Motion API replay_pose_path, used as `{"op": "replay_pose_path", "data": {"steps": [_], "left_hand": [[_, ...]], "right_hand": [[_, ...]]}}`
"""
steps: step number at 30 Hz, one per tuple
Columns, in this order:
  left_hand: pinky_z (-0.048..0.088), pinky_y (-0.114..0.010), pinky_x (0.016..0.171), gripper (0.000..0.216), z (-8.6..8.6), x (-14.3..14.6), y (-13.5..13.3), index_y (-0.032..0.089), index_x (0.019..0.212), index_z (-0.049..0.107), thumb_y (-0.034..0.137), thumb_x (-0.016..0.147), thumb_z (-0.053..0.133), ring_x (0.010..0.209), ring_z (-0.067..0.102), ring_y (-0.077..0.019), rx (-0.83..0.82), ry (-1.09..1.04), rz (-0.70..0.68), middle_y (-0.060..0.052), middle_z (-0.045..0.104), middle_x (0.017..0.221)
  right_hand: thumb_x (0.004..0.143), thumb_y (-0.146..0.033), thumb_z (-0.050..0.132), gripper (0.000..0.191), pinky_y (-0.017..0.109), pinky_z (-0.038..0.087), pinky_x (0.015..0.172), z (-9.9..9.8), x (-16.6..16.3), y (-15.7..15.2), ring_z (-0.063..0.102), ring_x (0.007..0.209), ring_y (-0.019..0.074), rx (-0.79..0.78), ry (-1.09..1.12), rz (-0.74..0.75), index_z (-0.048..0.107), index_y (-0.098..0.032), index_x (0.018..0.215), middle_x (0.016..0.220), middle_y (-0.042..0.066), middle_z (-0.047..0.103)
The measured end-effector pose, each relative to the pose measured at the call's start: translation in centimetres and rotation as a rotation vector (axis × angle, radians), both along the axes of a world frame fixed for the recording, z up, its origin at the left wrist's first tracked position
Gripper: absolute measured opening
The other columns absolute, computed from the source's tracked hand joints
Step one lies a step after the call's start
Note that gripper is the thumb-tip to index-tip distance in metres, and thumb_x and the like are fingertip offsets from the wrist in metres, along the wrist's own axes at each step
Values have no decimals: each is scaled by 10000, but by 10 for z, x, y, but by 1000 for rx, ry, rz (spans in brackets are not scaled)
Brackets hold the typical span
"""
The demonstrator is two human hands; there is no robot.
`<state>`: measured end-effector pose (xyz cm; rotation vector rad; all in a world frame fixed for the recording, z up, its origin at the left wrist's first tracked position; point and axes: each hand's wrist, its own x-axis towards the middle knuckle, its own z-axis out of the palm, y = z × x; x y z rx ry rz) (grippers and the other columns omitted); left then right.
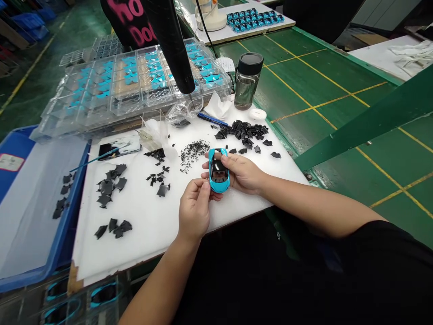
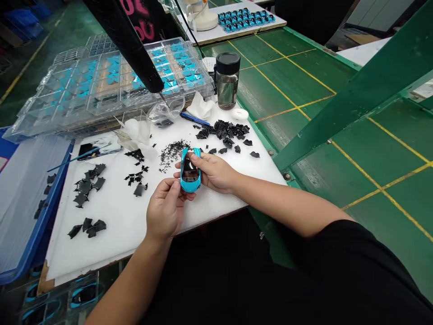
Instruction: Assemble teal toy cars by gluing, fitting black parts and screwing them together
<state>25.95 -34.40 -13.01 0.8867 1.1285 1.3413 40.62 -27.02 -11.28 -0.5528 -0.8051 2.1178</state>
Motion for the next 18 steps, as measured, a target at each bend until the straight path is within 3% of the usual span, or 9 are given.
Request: {"op": "replay_pose_path", "data": {"steps": [8, 18], "left_hand": [[524, -279, 682, 219, -4, -2, -1, 184, 917, 614, 402, 914, 636, 677, 637, -131, 14, -12, -6, -1, 667, 789], [517, -276, 668, 225, -4, -2, -1, 182, 917, 610, 405, 916, 630, 661, 628, -135, 13, 4, -10, -8, 669, 768]], "right_hand": [[932, -314, 658, 196, 333, 646, 724, 3, 0, 0, 747, 845, 203, -25, 47, 8, 592, -147, 1012, 1033, 83, 736], [945, -305, 640, 185, 333, 640, 755, 2, -1, 0, 751, 851, 202, -40, 49, 6, 604, -150, 1040, 1010, 83, 738]]}}
